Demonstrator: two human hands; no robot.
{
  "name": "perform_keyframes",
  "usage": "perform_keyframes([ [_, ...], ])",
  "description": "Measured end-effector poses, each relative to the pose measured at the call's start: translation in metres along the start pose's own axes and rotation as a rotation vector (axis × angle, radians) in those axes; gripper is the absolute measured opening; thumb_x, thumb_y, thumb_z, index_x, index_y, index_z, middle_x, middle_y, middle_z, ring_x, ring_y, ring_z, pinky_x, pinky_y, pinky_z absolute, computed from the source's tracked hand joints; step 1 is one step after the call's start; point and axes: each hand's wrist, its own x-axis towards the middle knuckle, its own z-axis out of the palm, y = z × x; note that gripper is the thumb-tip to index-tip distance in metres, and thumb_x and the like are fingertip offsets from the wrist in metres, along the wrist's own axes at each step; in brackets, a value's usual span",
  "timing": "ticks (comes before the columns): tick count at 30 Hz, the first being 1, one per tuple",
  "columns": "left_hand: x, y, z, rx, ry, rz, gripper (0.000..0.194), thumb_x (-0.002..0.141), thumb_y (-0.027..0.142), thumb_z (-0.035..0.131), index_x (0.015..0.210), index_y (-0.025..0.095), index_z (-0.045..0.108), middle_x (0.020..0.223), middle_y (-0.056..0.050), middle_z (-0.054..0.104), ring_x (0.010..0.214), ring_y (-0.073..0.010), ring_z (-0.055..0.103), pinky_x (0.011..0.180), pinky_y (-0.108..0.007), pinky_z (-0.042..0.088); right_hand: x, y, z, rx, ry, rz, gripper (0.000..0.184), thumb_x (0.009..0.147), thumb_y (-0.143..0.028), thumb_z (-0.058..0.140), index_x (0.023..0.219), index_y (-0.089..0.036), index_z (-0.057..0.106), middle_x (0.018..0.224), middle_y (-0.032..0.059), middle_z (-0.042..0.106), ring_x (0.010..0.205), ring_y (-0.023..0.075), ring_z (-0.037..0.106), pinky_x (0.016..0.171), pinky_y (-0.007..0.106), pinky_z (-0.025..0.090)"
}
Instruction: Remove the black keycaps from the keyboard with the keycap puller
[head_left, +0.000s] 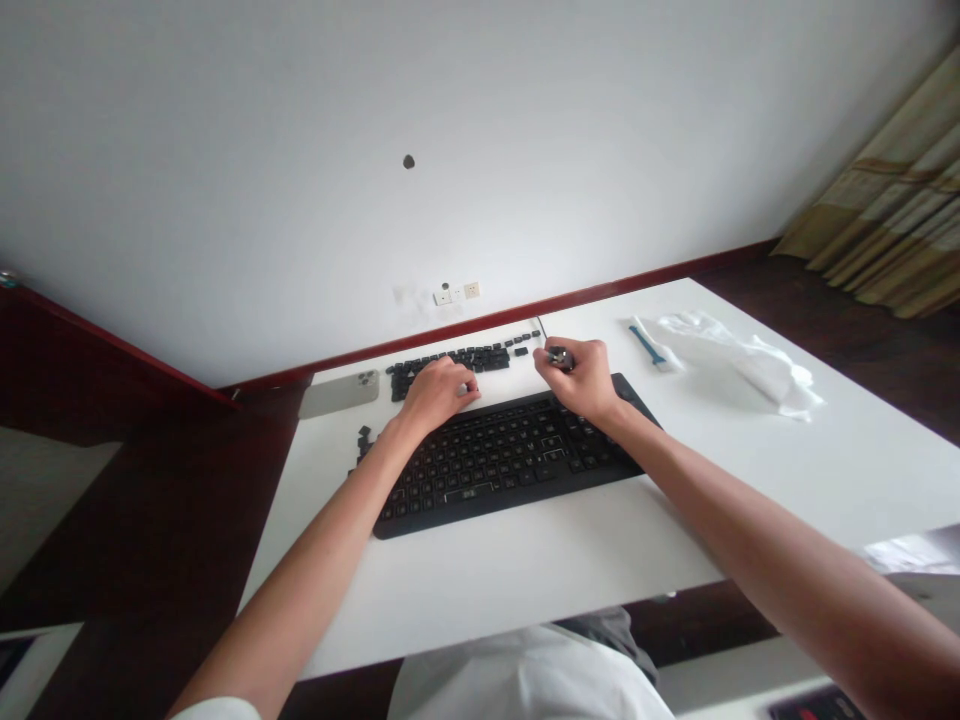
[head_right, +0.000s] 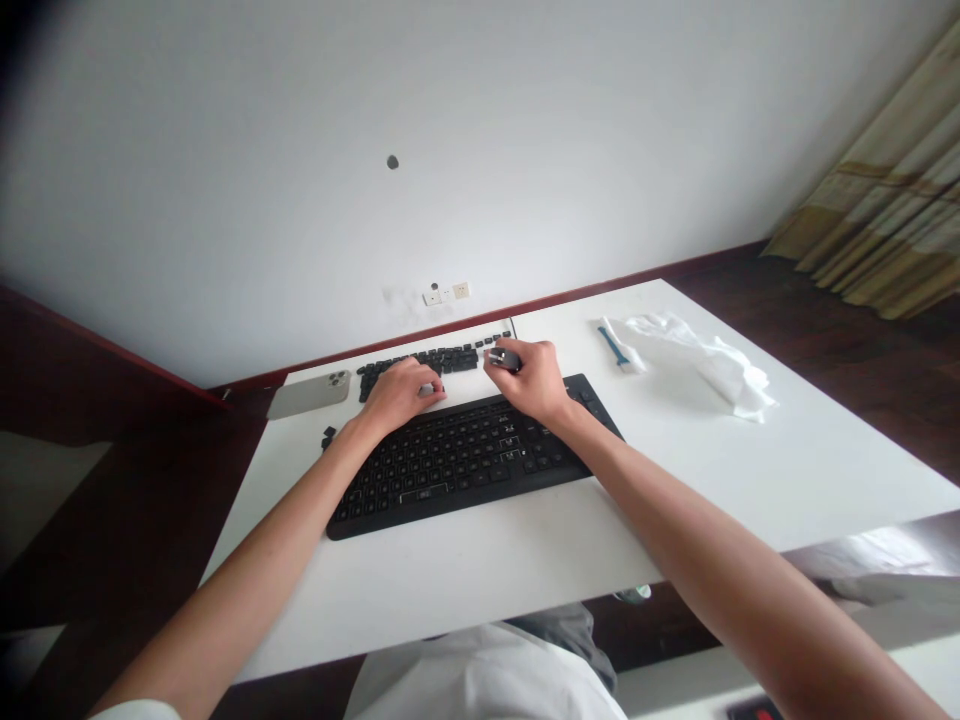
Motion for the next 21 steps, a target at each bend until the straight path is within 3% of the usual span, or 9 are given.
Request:
perform_keyframes([
  [8,-0.0069,-0.0060,0.0022,-0.060,0.044,-0.043,0.012,0.091,0.034,0.080,0.087,0.024,0.075,0.099,-0.003,0.075,0.097,-0.0239,0.056,0.086,-0.038,0.045,0.0003,-0.0016,-0.0005,-0.019,-0.020,0.001,0.038,0.086,-0.027,0.057,0.059,-0.021,0.031,0.058,-0.0049,0.024,0.058,0.0105,0.024,0.056,0.029,0.024],
  [21,-0.0093,-0.0060,-0.0017,0.016,0.064,-0.073,0.007,0.095,0.026,0.073,0.089,0.024,0.076,0.097,-0.003,0.072,0.097,-0.0233,0.056,0.087,-0.038,0.046,-0.0009,0.0015,-0.0018,-0.066,-0.023,-0.004,0.041,0.088,-0.027,0.059,0.058,-0.021,0.031,0.057,-0.0044,0.024,0.058,0.0113,0.022,0.053,0.029,0.023],
])
